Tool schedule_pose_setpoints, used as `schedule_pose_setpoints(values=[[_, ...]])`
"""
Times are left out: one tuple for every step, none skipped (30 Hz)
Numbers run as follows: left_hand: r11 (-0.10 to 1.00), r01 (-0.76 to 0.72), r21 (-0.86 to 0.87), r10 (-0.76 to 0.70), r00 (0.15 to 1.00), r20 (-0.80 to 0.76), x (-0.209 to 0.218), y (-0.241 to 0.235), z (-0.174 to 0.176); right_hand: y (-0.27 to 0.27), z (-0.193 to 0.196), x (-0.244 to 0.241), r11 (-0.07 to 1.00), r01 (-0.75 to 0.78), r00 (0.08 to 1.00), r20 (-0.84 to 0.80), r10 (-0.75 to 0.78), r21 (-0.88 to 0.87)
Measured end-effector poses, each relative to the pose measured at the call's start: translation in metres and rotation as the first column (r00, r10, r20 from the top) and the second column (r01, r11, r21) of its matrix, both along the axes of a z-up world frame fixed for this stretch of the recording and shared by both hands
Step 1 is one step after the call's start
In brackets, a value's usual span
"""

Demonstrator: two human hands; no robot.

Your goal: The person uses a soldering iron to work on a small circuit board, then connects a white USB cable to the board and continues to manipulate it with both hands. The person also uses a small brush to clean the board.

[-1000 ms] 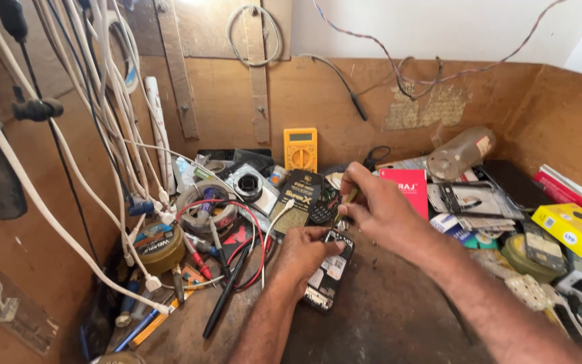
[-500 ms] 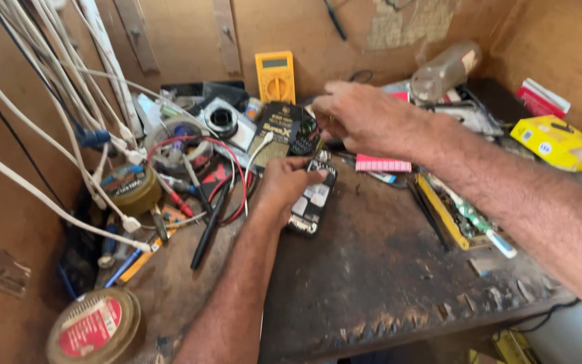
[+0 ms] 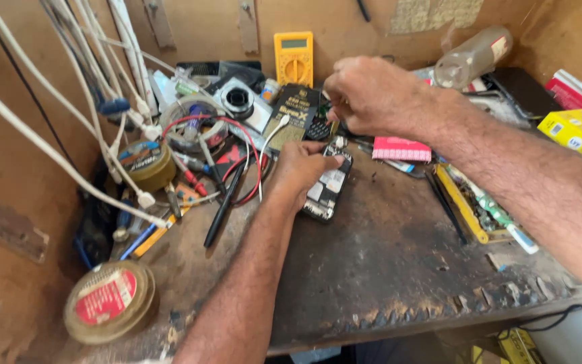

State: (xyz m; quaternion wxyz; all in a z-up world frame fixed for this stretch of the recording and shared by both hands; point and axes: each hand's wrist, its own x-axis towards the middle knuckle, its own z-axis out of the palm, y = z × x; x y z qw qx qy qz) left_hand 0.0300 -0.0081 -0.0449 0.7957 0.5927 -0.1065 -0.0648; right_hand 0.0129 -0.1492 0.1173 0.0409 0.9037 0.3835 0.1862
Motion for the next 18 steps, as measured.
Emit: schedule_pose_setpoints(values=[[1.000, 0.004, -0.013, -0.004, 1.000, -0.014, -0.001, 0.001, -0.003, 0.001, -0.002, -0.001, 0.998, 0.054, 0.999, 0.010, -0.054, -0.039], [1.000, -0.007, 0.028, 0.008, 0.999, -0.031, -0.002, 0.001, -0.007, 0.001, -0.003, -0.001, 0.991, 0.107, 0.994, 0.022, -0.106, -0.077], [0.997, -0.022, 0.076, 0.024, 0.999, -0.038, 0.000, 0.002, -0.006, 0.003, -0.003, 0.000, 0.982, 0.157, 0.987, 0.045, -0.153, -0.108], [0.992, -0.035, 0.124, 0.041, 0.998, -0.046, -0.001, 0.004, -0.007, 0.004, -0.006, -0.002, 0.991, 0.113, 0.994, 0.002, -0.113, -0.067], [0.996, -0.030, 0.089, 0.033, 0.999, -0.034, 0.000, 0.005, -0.006, 0.003, -0.004, -0.002, 0.997, 0.068, 0.997, -0.027, -0.069, -0.030], [0.998, -0.025, 0.054, 0.026, 0.999, -0.021, 0.001, 0.006, -0.005, 0.003, -0.003, -0.001, 1.000, 0.024, 0.998, -0.054, -0.023, 0.009], [1.000, -0.012, 0.013, 0.012, 1.000, -0.011, 0.000, 0.004, -0.006, 0.001, -0.002, -0.002, 0.999, 0.032, 0.998, -0.056, -0.032, -0.009], [1.000, -0.014, 0.001, 0.014, 1.000, -0.012, 0.000, 0.004, -0.006, 0.000, -0.001, -0.002, 0.999, 0.040, 0.997, -0.058, -0.041, -0.026], [1.000, -0.012, -0.008, 0.012, 1.000, -0.015, 0.001, 0.003, -0.006, 0.000, -0.001, -0.003, 0.998, 0.052, 0.997, -0.061, -0.054, -0.039], [1.000, -0.010, -0.016, 0.009, 1.000, -0.017, 0.002, 0.002, -0.006, 0.001, -0.001, -0.003, 0.999, 0.038, 0.998, -0.046, -0.040, -0.035], [1.000, -0.023, 0.019, 0.023, 1.000, 0.004, 0.002, 0.001, -0.007, 0.002, -0.002, -0.004, 0.999, 0.023, 0.999, -0.037, -0.025, -0.034], [0.998, -0.036, 0.055, 0.035, 0.999, 0.026, 0.005, -0.001, -0.007, 0.004, -0.003, -0.005, 0.999, 0.008, 1.000, -0.027, -0.009, -0.033], [0.994, -0.053, 0.094, 0.050, 0.998, 0.038, 0.004, 0.001, -0.010, 0.006, -0.006, -0.007, 0.999, 0.028, 0.999, -0.038, -0.029, -0.024], [0.992, -0.057, 0.114, 0.054, 0.998, 0.023, 0.004, 0.001, -0.014, 0.005, -0.005, -0.009, 0.999, 0.049, 0.998, -0.048, -0.049, -0.015], [0.989, -0.062, 0.136, 0.060, 0.998, 0.018, 0.006, 0.002, -0.014, 0.006, -0.003, -0.009, 0.998, 0.068, 0.996, -0.050, -0.068, -0.004], [0.985, -0.067, 0.158, 0.066, 0.998, 0.012, 0.006, 0.004, -0.016, 0.007, -0.005, -0.011, 0.984, 0.175, 0.981, -0.076, -0.178, -0.044], [0.991, -0.052, 0.124, 0.050, 0.999, 0.015, 0.007, 0.003, -0.016, 0.006, -0.005, -0.013, 0.956, 0.280, 0.954, -0.085, -0.287, -0.086], [0.995, -0.036, 0.089, 0.035, 0.999, 0.019, 0.006, 0.001, -0.017, 0.006, -0.006, -0.014, 0.916, 0.381, 0.915, -0.090, -0.393, -0.127]])
